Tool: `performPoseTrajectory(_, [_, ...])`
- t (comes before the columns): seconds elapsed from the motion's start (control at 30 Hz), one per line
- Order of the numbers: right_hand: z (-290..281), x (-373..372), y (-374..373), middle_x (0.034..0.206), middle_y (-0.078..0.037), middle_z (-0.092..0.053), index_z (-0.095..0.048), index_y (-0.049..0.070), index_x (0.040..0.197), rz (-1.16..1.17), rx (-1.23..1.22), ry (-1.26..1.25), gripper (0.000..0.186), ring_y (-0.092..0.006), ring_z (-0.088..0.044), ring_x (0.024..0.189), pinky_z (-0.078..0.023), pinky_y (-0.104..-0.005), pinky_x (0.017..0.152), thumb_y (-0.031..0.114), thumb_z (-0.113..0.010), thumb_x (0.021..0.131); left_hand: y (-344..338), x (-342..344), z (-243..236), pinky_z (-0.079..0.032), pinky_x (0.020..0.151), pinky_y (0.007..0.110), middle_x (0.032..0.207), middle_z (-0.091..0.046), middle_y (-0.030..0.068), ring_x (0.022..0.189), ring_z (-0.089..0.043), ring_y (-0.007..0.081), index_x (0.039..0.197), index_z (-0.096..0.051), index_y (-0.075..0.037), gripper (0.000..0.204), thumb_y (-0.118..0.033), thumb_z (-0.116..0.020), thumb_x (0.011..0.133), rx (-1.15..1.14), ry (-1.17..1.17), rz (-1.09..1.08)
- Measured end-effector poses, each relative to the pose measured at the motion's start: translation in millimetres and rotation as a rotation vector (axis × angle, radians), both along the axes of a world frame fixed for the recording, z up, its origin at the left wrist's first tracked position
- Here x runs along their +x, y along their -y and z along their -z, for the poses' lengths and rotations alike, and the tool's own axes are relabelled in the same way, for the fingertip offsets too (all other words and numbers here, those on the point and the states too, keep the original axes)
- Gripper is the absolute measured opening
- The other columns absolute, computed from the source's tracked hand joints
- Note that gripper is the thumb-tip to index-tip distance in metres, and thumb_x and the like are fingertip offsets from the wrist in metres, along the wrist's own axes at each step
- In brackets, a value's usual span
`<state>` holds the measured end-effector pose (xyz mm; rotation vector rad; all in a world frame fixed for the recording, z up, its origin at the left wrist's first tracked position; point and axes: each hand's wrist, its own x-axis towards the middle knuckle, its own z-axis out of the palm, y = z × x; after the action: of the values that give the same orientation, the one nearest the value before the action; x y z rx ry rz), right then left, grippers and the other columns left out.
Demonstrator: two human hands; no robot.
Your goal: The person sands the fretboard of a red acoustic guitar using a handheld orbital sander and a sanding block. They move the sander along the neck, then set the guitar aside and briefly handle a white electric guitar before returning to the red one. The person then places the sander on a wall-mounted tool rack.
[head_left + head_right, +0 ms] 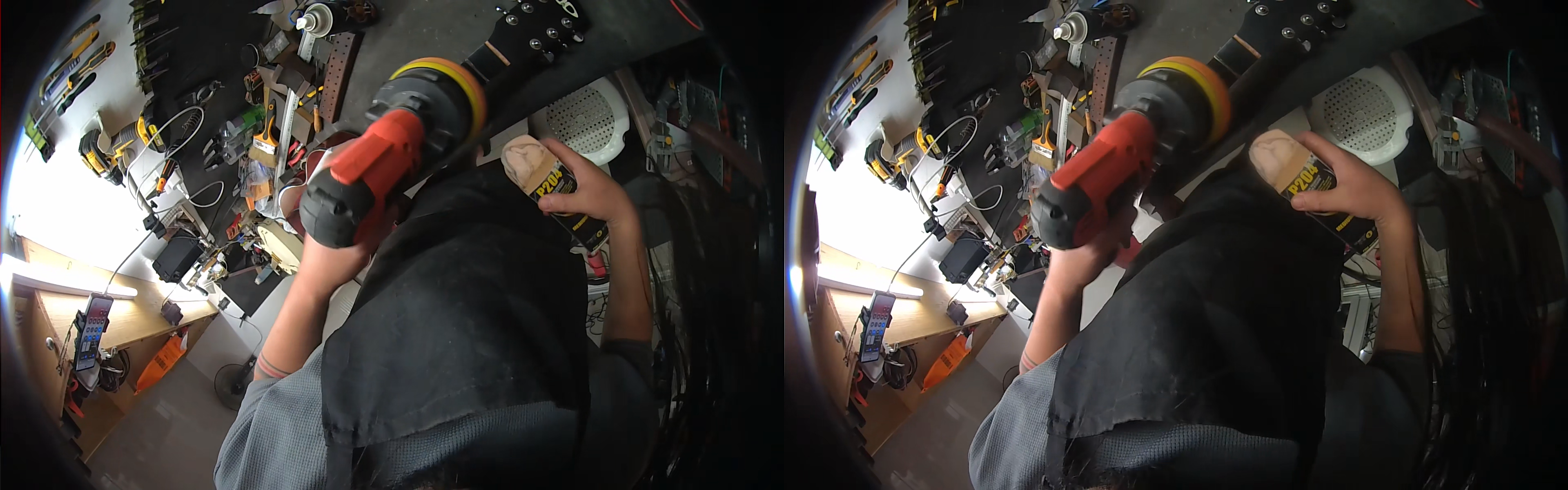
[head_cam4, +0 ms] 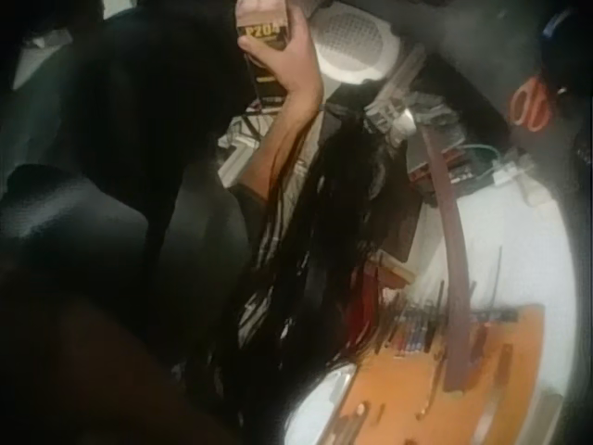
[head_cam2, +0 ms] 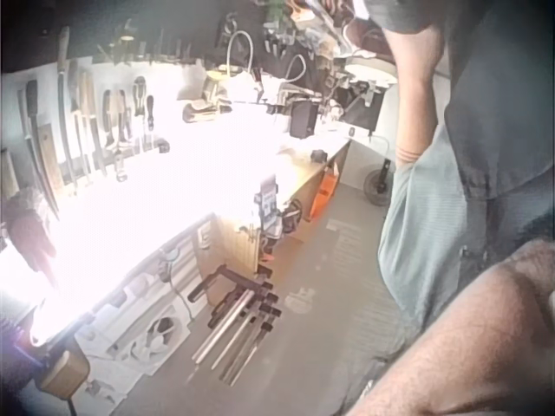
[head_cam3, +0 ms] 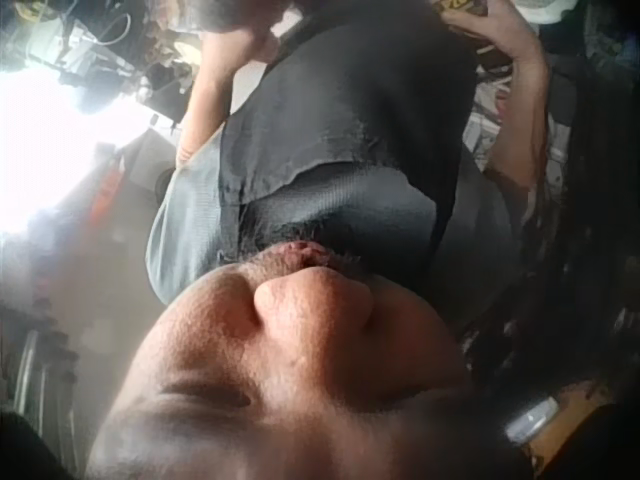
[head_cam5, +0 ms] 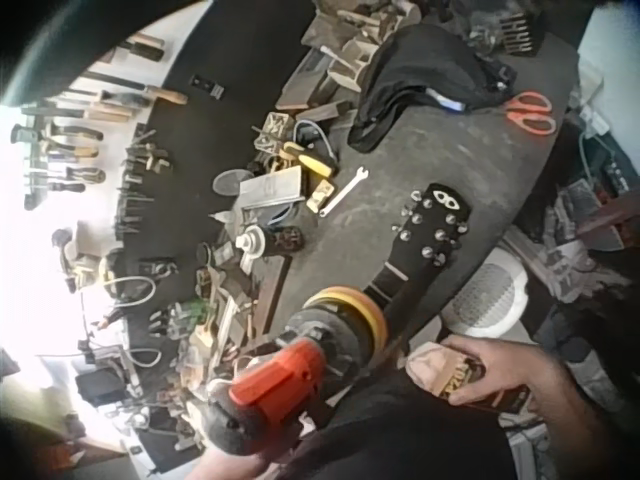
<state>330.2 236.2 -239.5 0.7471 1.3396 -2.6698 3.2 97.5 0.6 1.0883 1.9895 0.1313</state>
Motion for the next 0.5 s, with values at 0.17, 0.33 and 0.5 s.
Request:
performPoseTrajectory(0.17, [-17,-21,-22,0.165,-0.016,-0.061,-0.038,0.018,0.179,0.028,0.266,-0.015,0.116,-0.0314,-0.056,0.156,-0.042,-0.0438,0.130,0.014,-0.095,0.078,-18,0,-4,-0.059,0.073,0.034,0.104,-0.075,0.0057,0.085,-0.074,0.0142,0.146,-0.067,-0.002,0.046,-0.005,-0.076,0.101,-0.085,-0.088,-0.074])
performPoseTrajectory(0.33, [-21,-36,-40,0.151,-0.021,-0.071,-0.026,0.032,0.183,-0.025,0.587,0.092,0.126,-0.0398,-0.071,0.135,-0.052,-0.0463,0.120,0.024,-0.095,0.077,-31,11,2,-0.055,0.103,0.041,0.132,-0.071,0.0154,0.120,-0.070,0.0308,0.152,-0.062,-0.003,0.060,-0.008,-0.080,0.095,-0.154,-0.058,-0.185])
performPoseTrajectory(0.5, [-18,-43,-45,0.129,-0.023,-0.079,-0.026,0.037,0.182,-0.076,0.680,0.150,0.124,-0.0410,-0.077,0.115,-0.059,-0.0485,0.105,0.036,-0.094,0.079,-42,11,6,-0.052,0.119,0.045,0.149,-0.065,0.0198,0.135,-0.069,0.0392,0.154,-0.059,-0.004,0.066,-0.009,-0.083,0.093,-0.149,-0.125,-0.074])
